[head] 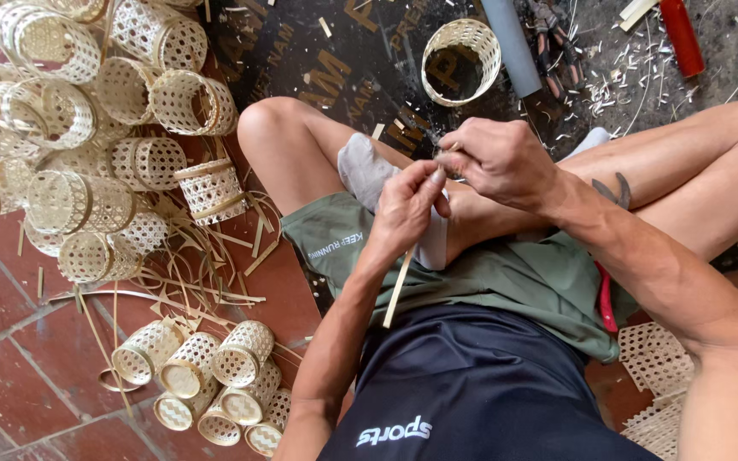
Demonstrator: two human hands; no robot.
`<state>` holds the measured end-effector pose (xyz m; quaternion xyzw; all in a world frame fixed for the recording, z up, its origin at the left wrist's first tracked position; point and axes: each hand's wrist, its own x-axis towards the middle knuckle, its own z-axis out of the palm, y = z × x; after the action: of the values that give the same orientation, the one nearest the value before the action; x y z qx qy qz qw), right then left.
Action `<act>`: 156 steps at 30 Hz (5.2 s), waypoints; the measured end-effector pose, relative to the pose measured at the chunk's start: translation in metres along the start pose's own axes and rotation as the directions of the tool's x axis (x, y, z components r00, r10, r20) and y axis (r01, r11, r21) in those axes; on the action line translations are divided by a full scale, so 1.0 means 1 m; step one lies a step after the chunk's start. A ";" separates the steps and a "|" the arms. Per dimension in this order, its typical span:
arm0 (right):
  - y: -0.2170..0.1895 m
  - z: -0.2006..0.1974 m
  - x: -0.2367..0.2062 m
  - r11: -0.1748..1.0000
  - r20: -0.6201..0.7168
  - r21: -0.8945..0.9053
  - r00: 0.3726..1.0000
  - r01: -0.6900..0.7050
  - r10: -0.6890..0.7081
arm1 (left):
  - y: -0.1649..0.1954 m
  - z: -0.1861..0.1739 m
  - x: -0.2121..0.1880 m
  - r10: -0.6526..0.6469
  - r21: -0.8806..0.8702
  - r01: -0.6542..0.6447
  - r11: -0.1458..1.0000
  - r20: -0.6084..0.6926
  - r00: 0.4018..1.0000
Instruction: The person sits on the workshop floor assembling woven bamboo basket bodies. They bend a thin bamboo strip around a woven cylinder, press the cylinder onto a round wooden base using a gray pipe to seat it, squeeze glue around the rim, tuck and trim bamboo strips by hand and with pliers, and cut strip ends with a knife.
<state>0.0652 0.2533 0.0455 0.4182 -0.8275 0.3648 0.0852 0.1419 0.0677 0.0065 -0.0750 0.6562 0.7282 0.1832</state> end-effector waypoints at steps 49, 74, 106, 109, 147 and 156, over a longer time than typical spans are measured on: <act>-0.120 -0.056 -0.208 0.243 -0.215 -0.461 0.374 -0.853 0.902 | 0.148 -0.009 -0.037 0.419 0.116 -0.428 0.896 0.093 0.903; -0.083 -0.029 -0.130 0.319 -0.249 -0.522 0.499 -0.791 0.830 | 0.129 0.003 -0.022 0.562 0.399 -0.517 0.758 0.004 0.827; -0.103 -0.069 -0.027 0.907 0.115 0.080 0.908 -0.413 0.404 | 0.126 -0.012 -0.026 0.684 0.455 -0.618 0.641 0.028 0.729; -0.107 -0.065 -0.015 0.915 0.127 0.098 0.917 -0.391 0.379 | 0.127 -0.014 -0.026 0.700 0.457 -0.637 0.620 0.043 0.713; 0.156 -0.015 -0.077 0.706 0.042 -0.521 0.812 -0.480 0.582 | 0.117 -0.001 -0.046 0.395 0.116 -0.392 0.913 -0.007 0.918; 0.171 0.005 -0.063 0.551 -0.088 -0.310 0.601 -0.775 0.795 | 0.120 0.004 -0.005 0.367 0.138 -0.373 0.917 0.067 0.928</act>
<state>-0.0230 0.3556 -0.0769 -0.0031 -0.9759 0.2132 -0.0463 0.1037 0.0621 0.1199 0.0788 0.7070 0.7002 0.0604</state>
